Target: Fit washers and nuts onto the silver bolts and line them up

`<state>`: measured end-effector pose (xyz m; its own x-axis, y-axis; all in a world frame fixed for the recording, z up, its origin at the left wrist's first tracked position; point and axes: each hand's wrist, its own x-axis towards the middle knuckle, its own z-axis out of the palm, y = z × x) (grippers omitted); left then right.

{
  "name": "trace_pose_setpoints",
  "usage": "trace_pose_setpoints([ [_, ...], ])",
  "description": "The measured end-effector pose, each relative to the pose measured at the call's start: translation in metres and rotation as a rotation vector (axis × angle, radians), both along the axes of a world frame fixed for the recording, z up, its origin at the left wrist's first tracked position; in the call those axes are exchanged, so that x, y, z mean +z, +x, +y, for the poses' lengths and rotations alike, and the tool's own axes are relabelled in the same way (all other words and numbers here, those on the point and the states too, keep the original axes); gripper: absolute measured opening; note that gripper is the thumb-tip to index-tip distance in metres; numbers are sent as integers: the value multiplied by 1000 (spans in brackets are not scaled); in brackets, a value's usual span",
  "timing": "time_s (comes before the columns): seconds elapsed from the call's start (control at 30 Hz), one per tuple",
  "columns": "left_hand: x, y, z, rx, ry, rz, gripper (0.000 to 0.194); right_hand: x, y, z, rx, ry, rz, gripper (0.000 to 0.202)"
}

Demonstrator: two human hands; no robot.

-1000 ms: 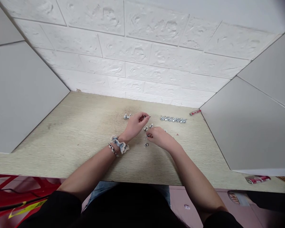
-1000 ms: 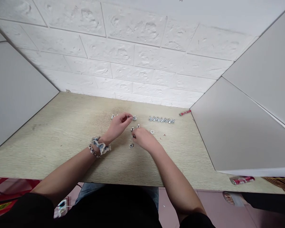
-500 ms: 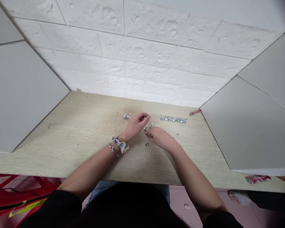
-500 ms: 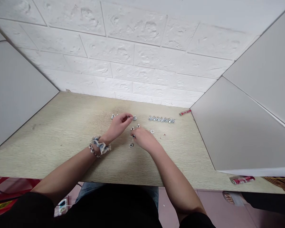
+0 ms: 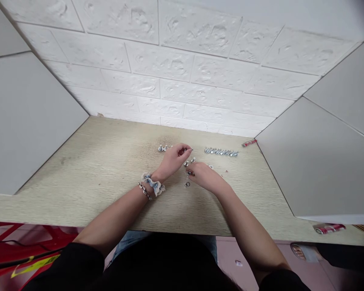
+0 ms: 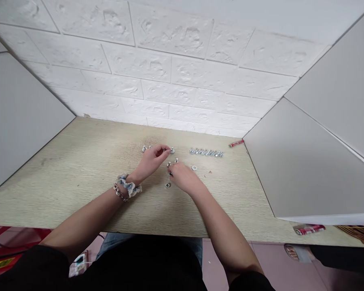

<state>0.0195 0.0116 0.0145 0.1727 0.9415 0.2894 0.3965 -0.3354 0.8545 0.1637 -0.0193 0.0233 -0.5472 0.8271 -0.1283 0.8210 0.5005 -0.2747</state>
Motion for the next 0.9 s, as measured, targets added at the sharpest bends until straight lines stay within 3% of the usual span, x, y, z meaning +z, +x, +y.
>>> trace_pose_setpoints([
  [0.57, 0, 0, -1, -16, 11, -14, 19, -5, -1, 2, 1, -5, 3, 15],
  [0.9, 4, 0, -3, -4, 16, 9, 19, 9, -3, -9, 43, -71, 29, 12],
])
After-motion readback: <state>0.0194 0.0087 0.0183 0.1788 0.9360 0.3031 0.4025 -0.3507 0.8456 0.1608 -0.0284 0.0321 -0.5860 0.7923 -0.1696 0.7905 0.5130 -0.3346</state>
